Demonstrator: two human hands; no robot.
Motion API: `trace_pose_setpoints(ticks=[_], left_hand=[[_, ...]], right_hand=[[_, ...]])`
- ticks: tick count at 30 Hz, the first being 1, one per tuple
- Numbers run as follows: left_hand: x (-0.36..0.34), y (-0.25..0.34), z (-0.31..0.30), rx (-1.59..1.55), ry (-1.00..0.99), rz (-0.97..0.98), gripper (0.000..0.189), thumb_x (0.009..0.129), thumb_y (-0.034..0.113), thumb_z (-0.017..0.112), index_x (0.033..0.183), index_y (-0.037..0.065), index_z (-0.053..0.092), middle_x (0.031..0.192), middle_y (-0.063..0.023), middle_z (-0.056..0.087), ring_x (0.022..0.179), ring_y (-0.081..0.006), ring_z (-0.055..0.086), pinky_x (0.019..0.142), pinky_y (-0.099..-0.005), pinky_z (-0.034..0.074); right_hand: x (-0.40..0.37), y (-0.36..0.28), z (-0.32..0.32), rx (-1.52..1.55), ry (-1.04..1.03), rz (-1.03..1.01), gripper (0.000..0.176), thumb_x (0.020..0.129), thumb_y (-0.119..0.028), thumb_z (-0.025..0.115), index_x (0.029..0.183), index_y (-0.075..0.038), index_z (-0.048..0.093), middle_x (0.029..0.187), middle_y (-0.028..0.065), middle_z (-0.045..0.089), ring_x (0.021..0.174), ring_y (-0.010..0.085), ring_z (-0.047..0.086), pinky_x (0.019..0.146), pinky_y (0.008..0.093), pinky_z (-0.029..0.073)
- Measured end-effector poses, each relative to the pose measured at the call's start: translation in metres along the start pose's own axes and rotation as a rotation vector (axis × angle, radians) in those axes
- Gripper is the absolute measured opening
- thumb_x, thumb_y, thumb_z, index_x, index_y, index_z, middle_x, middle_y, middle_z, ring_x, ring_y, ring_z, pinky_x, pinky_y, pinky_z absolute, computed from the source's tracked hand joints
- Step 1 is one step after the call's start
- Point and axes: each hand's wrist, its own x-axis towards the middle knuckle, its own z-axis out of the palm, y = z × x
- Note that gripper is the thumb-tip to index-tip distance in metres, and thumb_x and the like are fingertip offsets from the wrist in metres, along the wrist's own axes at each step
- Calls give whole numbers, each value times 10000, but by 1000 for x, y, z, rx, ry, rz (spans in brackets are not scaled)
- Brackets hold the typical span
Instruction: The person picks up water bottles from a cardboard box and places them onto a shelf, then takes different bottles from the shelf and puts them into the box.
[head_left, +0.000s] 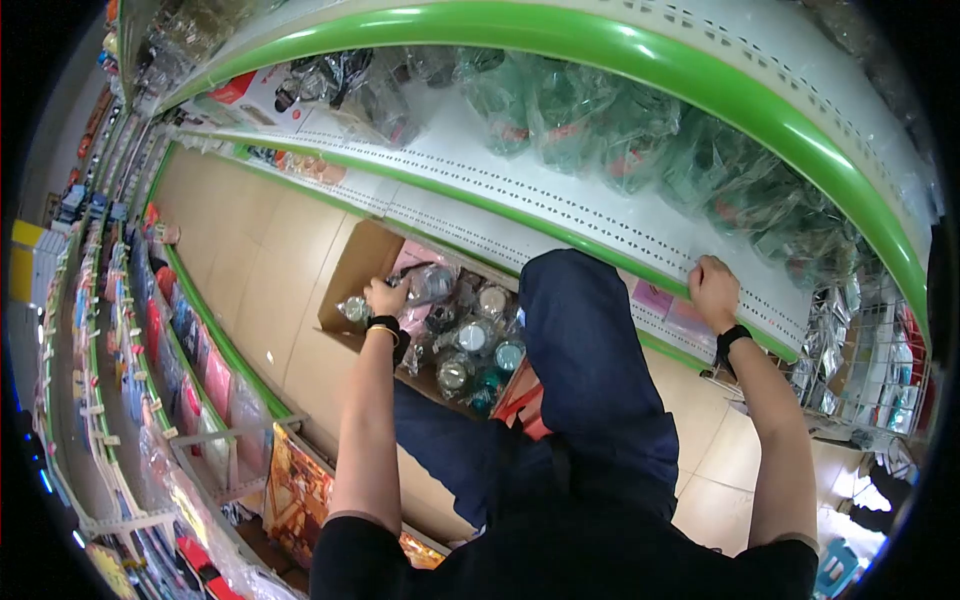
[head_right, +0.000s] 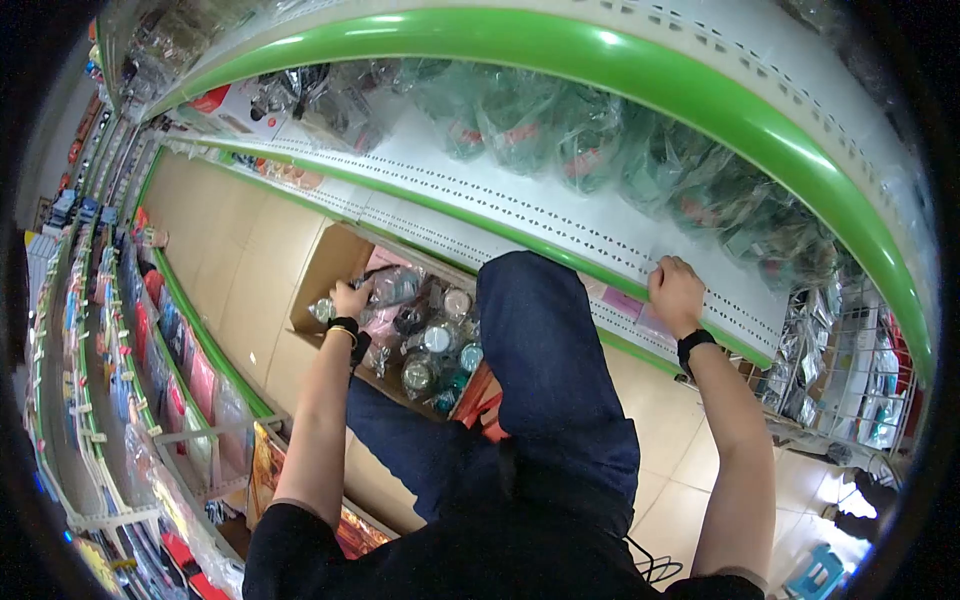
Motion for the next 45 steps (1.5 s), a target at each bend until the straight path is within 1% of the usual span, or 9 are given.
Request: trace_pose_setpoints(ticks=[4, 14, 16, 18, 24, 31, 33, 37, 45], left_hand=[[6, 4, 20, -66, -54, -317, 821, 623, 493, 761, 1194, -54, 539, 1233, -299, 516, 1184, -400, 484, 1018, -403, 382], [28, -20, 93, 275, -294, 133, 676, 761, 610, 616, 1083, 15, 634, 999, -245, 651, 939, -362, 641, 800, -457, 502], [29, -28, 108, 622, -293, 353, 762, 832, 599, 535, 1232, -49, 499, 1085, -241, 606, 966, -364, 615, 833, -431, 486], [27, -35, 128, 571, -96, 107, 893, 809, 576, 583, 1362, -55, 277, 1253, -243, 472, 1136, -374, 509, 878, -447, 468], [2, 5, 67, 201, -312, -107, 1161, 656, 416, 792, 1443, 9, 43, 1408, -286, 225, 1259, -432, 360, 1029, -473, 364], [-48, 82, -13, 275, 19, 228, 1048, 658, 221, 765, 1438, 17, 96, 1432, -274, 214, 1314, -455, 245, 1079, -500, 281], [-67, 112, -50, 66, 223, 918, 956, 675, 149, 729, 1414, -26, 148, 1403, -284, 244, 1286, -453, 283, 1050, -505, 301], [-222, 238, -197, 24, 115, 1327, 724, 694, 81, 679, 1324, -49, 348, 1230, -263, 438, 1109, -436, 445, 925, -471, 384], [-408, 434, -340, -207, 571, 2111, 616, 646, 67, 664, 1227, -38, 487, 1191, -207, 528, 1101, -385, 504, 950, -445, 390]], right_hand=[[-1, 2, -1, 16, -1, 6, 112, 781, -141, 510, 771, -38, 555, 775, 142, 593, 734, 332, 592, 661, 442, 488], [-4, 1, 4, 40, -64, 64, 145, 742, -188, 540, 755, -46, 565, 781, 167, 600, 747, 347, 591, 657, 470, 479], [-5, 7, 11, 35, -30, 27, 179, 741, -217, 539, 747, -43, 581, 779, 166, 614, 757, 338, 607, 676, 455, 499], [-3, 0, -1, 40, -19, 11, 180, 748, -215, 531, 749, -44, 590, 783, 158, 623, 758, 321, 615, 684, 440, 509], [-5, -4, -5, 62, 59, 20, 175, 756, -204, 522, 748, -46, 596, 772, 137, 630, 754, 299, 624, 677, 425, 512], [-8, -2, -8, 117, 12, 18, 216, 796, -213, 497, 791, -36, 620, 816, 151, 644, 791, 307, 629, 722, 422, 512], [-8, -2, -10, 124, 6, 21, 219, 797, -216, 496, 797, -35, 619, 821, 151, 645, 798, 307, 630, 730, 419, 511], [-10, -3, -12, 147, 6, 18, 232, 797, -229, 496, 799, -33, 619, 835, 147, 648, 807, 303, 632, 731, 418, 513], [-10, -2, -11, 152, 31, 12, 263, 803, -248, 487, 821, -28, 630, 837, 143, 646, 787, 295, 629, 702, 423, 519]])
